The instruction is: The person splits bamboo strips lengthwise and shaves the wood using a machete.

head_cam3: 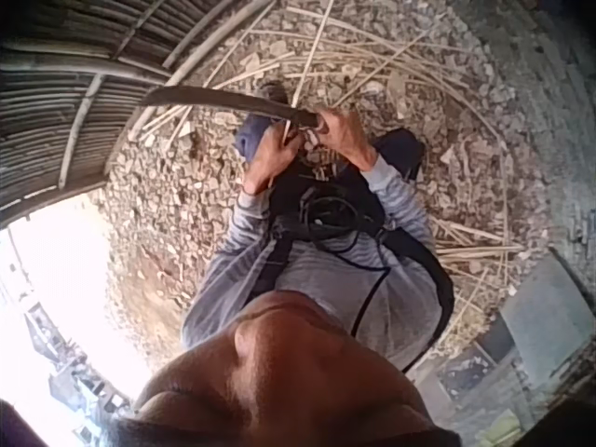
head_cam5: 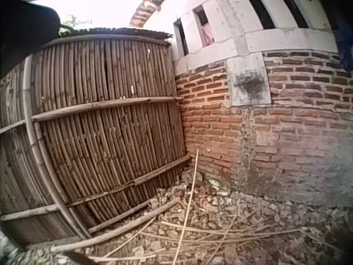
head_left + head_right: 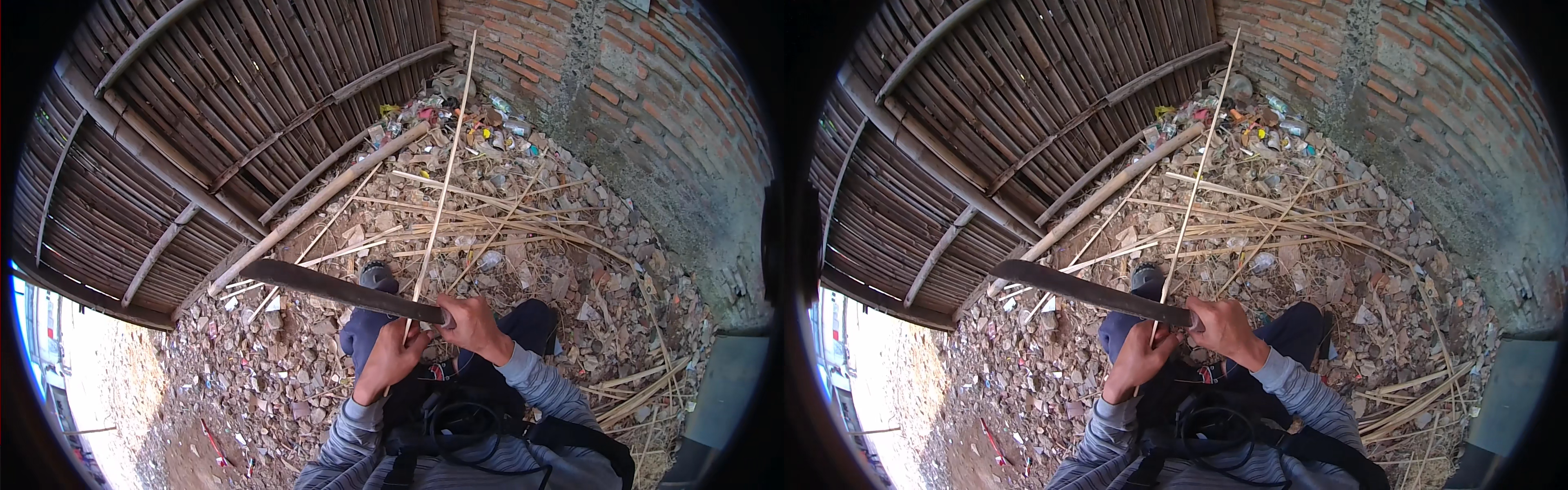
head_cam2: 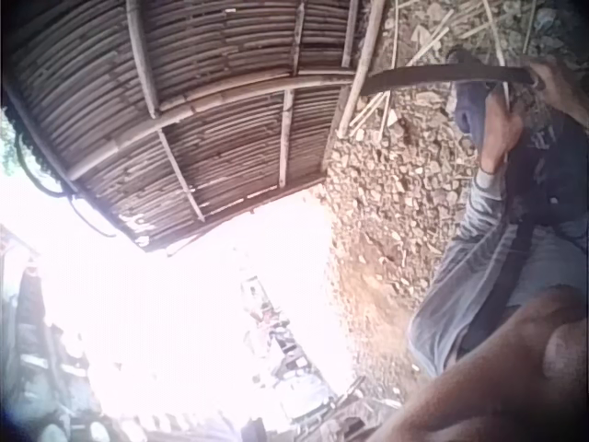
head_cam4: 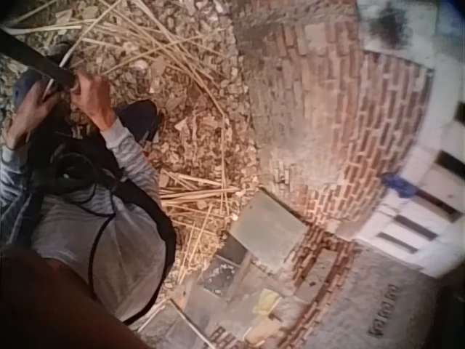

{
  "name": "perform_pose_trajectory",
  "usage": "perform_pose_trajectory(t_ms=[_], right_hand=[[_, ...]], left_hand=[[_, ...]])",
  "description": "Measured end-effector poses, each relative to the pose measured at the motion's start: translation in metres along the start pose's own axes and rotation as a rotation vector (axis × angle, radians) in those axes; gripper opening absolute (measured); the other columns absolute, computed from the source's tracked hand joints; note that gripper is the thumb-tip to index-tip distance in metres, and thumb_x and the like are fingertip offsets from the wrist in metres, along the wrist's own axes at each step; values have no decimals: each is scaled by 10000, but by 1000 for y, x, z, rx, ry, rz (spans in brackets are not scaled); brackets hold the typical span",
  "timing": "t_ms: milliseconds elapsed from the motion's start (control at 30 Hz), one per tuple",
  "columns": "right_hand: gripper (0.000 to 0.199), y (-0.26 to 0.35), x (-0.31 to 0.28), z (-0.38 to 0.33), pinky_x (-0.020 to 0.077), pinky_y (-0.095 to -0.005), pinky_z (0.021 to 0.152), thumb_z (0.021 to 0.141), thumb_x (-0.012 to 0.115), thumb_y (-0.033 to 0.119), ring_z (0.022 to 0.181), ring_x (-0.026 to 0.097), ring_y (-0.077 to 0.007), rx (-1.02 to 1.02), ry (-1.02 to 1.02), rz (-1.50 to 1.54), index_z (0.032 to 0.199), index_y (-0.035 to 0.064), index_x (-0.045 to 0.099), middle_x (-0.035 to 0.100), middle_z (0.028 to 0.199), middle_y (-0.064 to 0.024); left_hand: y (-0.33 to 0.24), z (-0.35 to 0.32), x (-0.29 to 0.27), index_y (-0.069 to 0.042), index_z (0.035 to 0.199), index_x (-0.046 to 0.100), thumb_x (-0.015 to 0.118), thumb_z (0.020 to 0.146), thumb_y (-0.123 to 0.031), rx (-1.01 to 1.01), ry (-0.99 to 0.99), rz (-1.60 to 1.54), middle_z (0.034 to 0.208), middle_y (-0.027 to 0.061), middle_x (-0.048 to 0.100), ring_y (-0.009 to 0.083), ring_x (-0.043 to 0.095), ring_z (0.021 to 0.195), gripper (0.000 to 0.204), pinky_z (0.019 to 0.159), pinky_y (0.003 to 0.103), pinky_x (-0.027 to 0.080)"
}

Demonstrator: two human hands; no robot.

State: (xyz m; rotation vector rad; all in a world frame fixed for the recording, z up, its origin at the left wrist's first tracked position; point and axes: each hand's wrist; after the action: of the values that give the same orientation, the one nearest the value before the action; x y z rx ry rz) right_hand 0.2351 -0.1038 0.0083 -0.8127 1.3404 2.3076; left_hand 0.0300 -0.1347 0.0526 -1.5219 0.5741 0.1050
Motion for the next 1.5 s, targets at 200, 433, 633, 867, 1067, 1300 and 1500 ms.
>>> perform_pose_trajectory(t_ms=[200, 433, 633, 867, 1067, 1300, 1500], right_hand=[[301, -7, 3, 7, 535, -474, 566, 716, 814, 104, 668, 709, -382, 53, 35, 19, 954, 75, 634, 674, 704, -156], [364, -5, 3, 8, 543, -475, 570, 673, 822, 105, 682, 719, -371, -36, -9, -52, 974, 73, 621, 689, 720, -148], [392, -1, 5, 9, 548, -466, 575, 659, 827, 102, 683, 721, -360, 3, -7, -95, 991, 77, 620, 700, 735, -136], [270, -9, 4, 19, 510, -473, 554, 735, 806, 78, 652, 693, -393, 58, -97, 24, 929, 50, 621, 648, 682, -164], [306, 0, 7, 16, 507, -463, 545, 692, 816, 70, 658, 697, -387, 24, -87, -55, 935, 49, 632, 656, 692, -165], [321, -3, 7, 20, 501, -454, 535, 638, 797, 60, 641, 694, -375, -28, -69, 37, 904, 72, 619, 655, 690, -135], [404, 5, 18, 12, 547, -458, 576, 643, 843, 101, 682, 721, -365, -16, -47, -67, 986, 76, 630, 692, 752, -124]], left_hand=[[1, 1, -4, -15, 800, 447, 758, 906, -91, -15, 27, -54, 637, 56, 370, 175, 355, 614, 337, 553, 381, 339], [1, -3, 2, -69, 770, 374, 760, 889, -97, 2, -45, -21, 680, -16, 334, 112, 325, 672, 405, 569, 334, 295], [4, 1, 1, -67, 769, 379, 749, 885, -86, -57, -15, -62, 675, -1, 334, 121, 329, 674, 388, 579, 336, 312], [-6, -5, 0, -73, 750, 352, 740, 886, -77, -70, -32, -32, 671, 2, 336, 114, 320, 674, 411, 572, 336, 311], [2, -4, 4, -76, 752, 356, 744, 888, -80, -85, -55, -44, 669, 2, 332, 114, 326, 668, 411, 571, 332, 310], [4, 1, -6, -84, 757, 369, 755, 905, -78, -16, 55, -141, 672, -27, 340, 96, 329, 664, 414, 565, 321, 313], [2, -1, -4, -83, 754, 356, 739, 922, -71, -91, 52, -243, 676, -29, 327, 84, 321, 672, 419, 559, 316, 307]])
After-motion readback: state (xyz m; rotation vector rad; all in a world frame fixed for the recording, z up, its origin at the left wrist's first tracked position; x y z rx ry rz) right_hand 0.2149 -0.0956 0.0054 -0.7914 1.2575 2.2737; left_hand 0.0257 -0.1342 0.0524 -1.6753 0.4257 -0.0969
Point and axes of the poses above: each hand's wrist, its own z-axis towards the middle knuckle, its own x-axis out of the palm, y = z × x
